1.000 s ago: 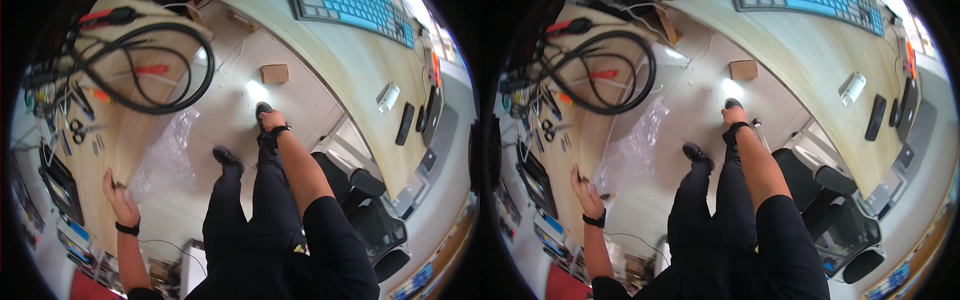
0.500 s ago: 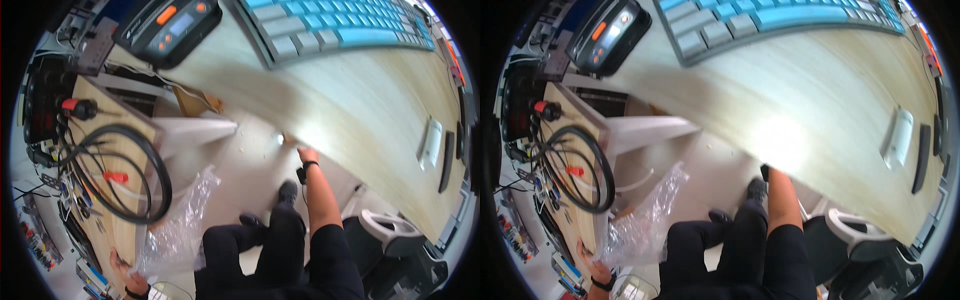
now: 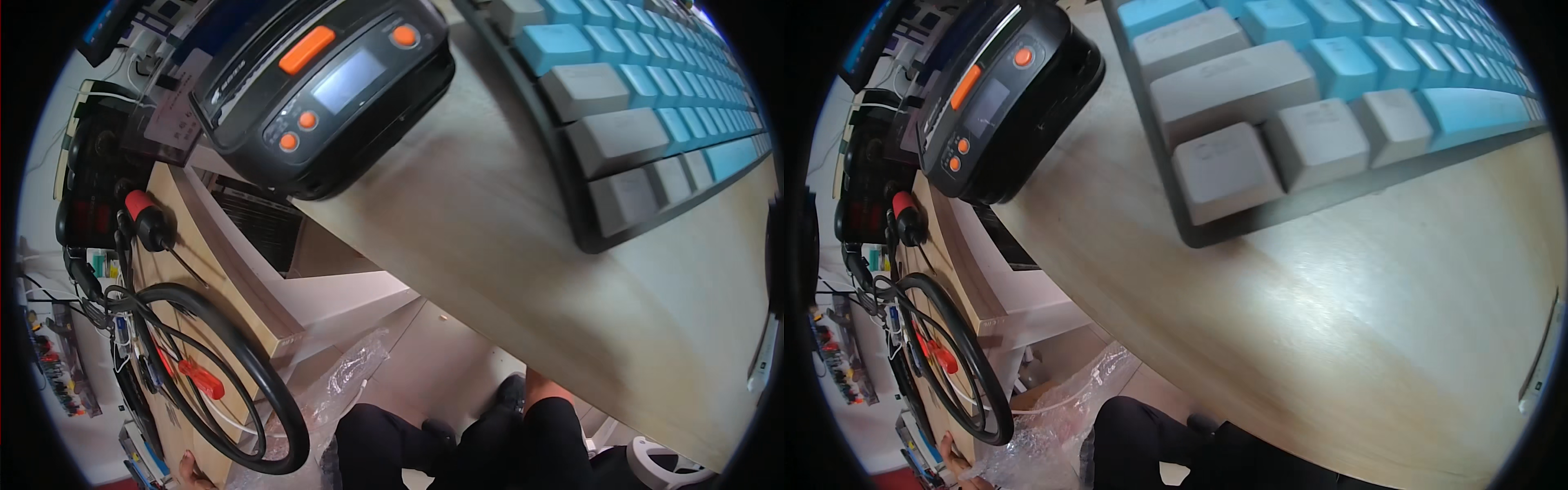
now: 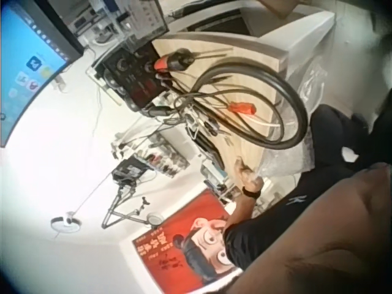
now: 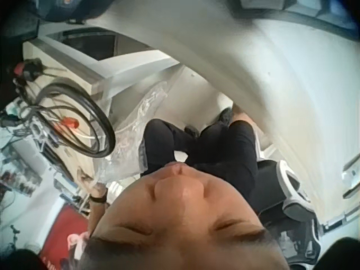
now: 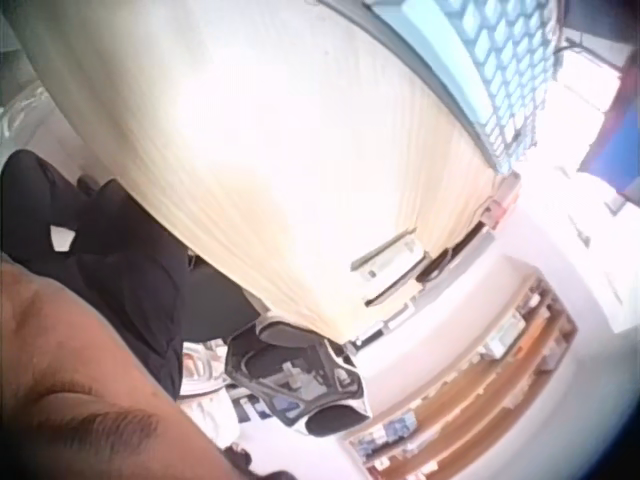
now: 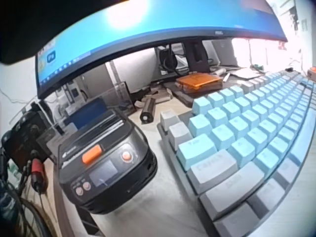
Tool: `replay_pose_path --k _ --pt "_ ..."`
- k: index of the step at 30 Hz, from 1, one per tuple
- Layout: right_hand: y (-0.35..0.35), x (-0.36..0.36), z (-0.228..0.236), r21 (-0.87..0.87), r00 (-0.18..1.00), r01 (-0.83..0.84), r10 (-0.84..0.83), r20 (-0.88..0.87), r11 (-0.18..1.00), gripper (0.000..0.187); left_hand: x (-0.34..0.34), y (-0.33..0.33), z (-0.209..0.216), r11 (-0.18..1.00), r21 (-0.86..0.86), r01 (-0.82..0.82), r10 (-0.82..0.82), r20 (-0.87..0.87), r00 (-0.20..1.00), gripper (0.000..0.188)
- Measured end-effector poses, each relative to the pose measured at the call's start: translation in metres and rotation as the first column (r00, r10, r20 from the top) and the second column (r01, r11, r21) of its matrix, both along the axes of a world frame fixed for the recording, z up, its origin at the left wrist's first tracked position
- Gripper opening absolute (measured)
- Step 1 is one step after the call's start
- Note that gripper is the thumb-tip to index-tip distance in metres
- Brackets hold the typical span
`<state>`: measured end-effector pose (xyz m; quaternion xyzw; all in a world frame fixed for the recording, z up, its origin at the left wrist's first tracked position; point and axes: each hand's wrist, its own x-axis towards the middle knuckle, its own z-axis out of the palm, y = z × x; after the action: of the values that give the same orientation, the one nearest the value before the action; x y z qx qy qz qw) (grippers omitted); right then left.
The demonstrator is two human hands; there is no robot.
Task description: The person retrieves bubble wrap from a storage area and walks to a desk. They wrap a small white electronic device in the bubble wrap and place it into a cardboard box. The person then closes the box flaps.
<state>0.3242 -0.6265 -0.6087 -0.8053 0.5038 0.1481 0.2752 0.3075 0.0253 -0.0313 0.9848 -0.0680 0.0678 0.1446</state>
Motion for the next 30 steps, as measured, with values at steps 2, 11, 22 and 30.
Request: replay_pose_path --k 2,11,22,30 --pt "0.008 0.003 -0.003 -0.005 0.997 -0.076 0.076 -0.007 0.997 0.057 -0.025 0.066 -0.001 0.992 -0.07 -0.101 0.1 -0.012 0.995 0.061" --pt "0.036 -0.019 -0.013 -0.112 0.905 -0.425 0.421 -0.06 0.898 0.055 -0.004 0.038 -0.002 0.994 -0.072 -0.088 0.085 -0.049 0.995 0.059" --pt "0.061 -0.028 0.007 -0.171 0.827 -0.551 0.561 0.016 0.817 0.053 0.004 0.034 0.001 0.998 -0.046 -0.032 0.027 -0.098 0.995 0.057" --pt "0.134 -0.024 0.222 0.289 0.877 -0.473 0.415 0.241 0.832 0.048 0.026 -0.036 0.03 0.91 0.155 0.385 -0.385 -0.033 0.922 0.062"
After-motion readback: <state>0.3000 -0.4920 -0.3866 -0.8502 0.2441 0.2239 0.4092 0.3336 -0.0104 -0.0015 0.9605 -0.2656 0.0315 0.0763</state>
